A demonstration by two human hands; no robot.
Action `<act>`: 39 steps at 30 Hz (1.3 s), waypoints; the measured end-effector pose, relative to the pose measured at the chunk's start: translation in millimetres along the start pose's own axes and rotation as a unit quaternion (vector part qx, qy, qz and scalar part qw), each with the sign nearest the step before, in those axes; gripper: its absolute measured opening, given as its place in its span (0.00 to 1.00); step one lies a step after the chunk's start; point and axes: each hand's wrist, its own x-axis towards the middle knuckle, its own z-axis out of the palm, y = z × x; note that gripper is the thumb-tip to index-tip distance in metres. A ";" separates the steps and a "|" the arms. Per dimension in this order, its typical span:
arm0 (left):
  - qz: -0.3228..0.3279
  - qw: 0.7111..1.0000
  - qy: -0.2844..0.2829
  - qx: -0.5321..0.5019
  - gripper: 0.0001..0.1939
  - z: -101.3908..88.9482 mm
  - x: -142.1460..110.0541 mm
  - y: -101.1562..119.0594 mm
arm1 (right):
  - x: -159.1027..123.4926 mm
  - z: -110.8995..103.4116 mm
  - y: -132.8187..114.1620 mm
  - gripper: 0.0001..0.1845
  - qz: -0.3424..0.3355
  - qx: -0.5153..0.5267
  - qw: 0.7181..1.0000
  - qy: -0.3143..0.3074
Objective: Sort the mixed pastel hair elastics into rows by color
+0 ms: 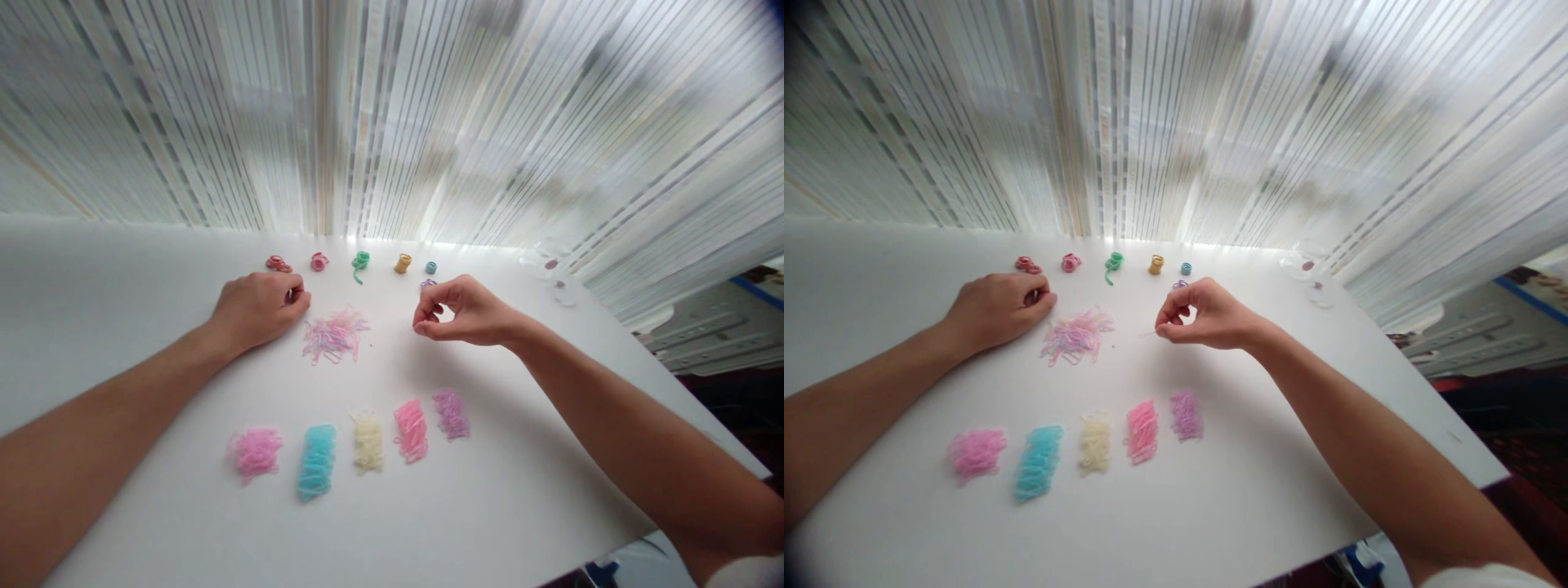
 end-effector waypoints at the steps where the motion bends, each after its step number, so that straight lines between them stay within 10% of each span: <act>1: 0.000 1.000 0.000 -0.002 0.19 0.5 0.3 -0.5 | -7.7 -4.8 -0.6 0.01 0.008 -0.001 1.000 0.005; 11: 0.005 1.000 0.004 0.007 0.17 0.1 -0.1 -0.8 | -62.7 -0.3 29.0 0.07 0.092 0.085 0.992 0.002; 39: -0.008 0.999 0.005 0.043 0.18 7.6 5.9 -7.2 | -68.3 4.5 29.2 0.03 0.013 0.025 0.995 -0.097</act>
